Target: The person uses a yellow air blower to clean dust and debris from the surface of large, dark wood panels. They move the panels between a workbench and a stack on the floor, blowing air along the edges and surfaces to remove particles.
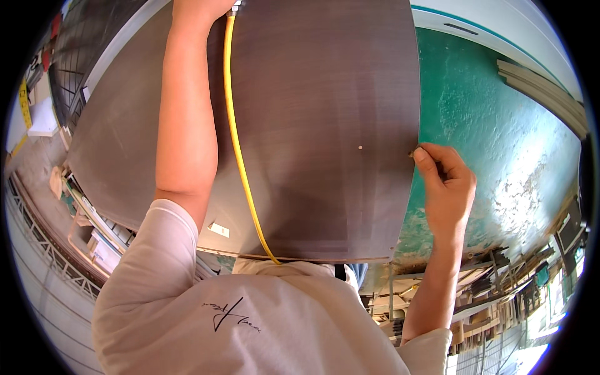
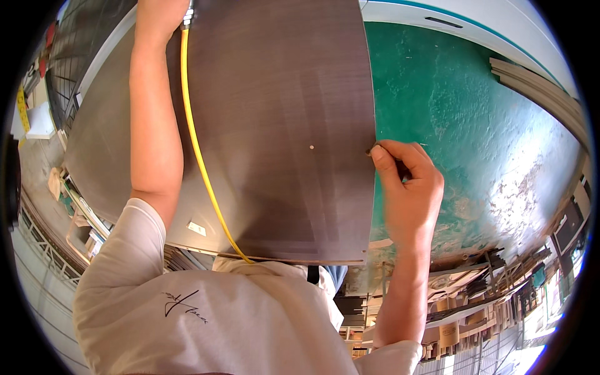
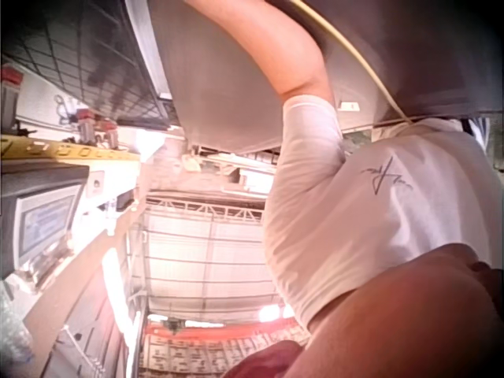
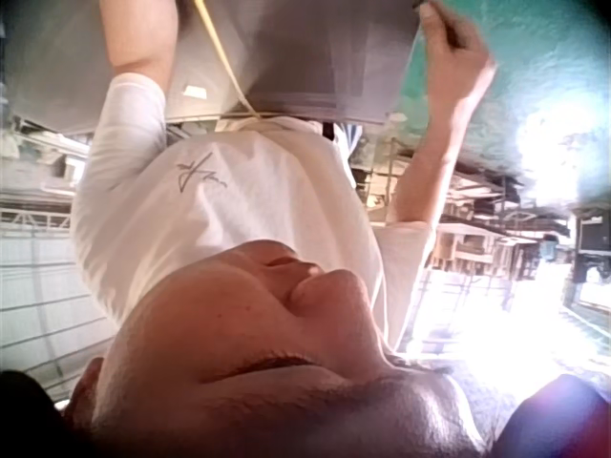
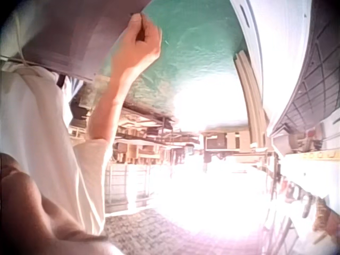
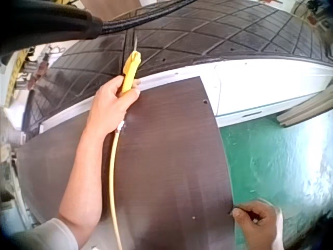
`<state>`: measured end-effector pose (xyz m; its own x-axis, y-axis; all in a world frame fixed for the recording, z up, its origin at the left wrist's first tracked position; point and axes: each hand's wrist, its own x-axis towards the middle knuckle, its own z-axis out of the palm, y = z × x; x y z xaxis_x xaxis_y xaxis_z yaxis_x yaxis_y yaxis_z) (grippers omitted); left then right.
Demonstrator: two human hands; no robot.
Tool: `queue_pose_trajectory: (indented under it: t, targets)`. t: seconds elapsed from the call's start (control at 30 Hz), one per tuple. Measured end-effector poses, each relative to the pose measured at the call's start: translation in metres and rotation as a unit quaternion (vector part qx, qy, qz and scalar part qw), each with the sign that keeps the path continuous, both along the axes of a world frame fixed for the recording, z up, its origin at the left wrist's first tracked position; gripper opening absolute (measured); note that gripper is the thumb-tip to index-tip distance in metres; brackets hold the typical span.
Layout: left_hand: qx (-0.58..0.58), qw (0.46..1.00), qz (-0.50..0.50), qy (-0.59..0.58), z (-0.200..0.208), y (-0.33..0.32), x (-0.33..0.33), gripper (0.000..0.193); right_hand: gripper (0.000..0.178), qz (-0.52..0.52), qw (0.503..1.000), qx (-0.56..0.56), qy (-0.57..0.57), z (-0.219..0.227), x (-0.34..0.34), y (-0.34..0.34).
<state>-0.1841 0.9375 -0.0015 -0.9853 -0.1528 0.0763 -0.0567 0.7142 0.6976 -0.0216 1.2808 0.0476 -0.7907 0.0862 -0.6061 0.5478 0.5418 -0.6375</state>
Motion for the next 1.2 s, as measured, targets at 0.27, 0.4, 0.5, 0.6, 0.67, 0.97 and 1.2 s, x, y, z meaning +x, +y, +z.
queue_pose_trajectory:
  t: [0.27,0.4,0.5,0.6,0.67,0.97,1.2]
  targets:
    - [0.016,1.0,0.02,-0.004,0.001,-0.006,0.003,0.03,0.014,0.059,0.996,0.057,-0.025,0.017,0.037,0.016]
    - [0.01,1.0,0.002,0.012,0.001,-0.004,0.001,0.03,0.013,0.008,1.0,-0.011,-0.014,0.01,0.054,0.027]
    - [-0.005,1.0,0.0,0.011,0.004,-0.005,0.0,0.03,0.012,-0.006,1.0,-0.013,-0.016,0.009,0.048,0.02]
    - [0.016,0.999,0.025,-0.034,0.006,-0.002,0.002,0.029,0.013,0.021,0.999,-0.009,-0.026,0.009,0.045,0.024]
    - [0.006,1.0,0.014,-0.009,0.002,-0.004,0.001,0.029,0.013,0.033,0.999,-0.009,-0.02,0.011,0.041,0.023]
    - [0.024,1.0,0.01,-0.004,-0.004,-0.006,0.001,0.028,0.012,-0.032,0.997,-0.055,-0.046,0.0,0.048,0.031]
    - [0.011,1.0,0.005,-0.006,-0.005,-0.007,0.0,0.027,0.011,0.033,0.998,0.058,0.019,0.019,0.047,0.006]
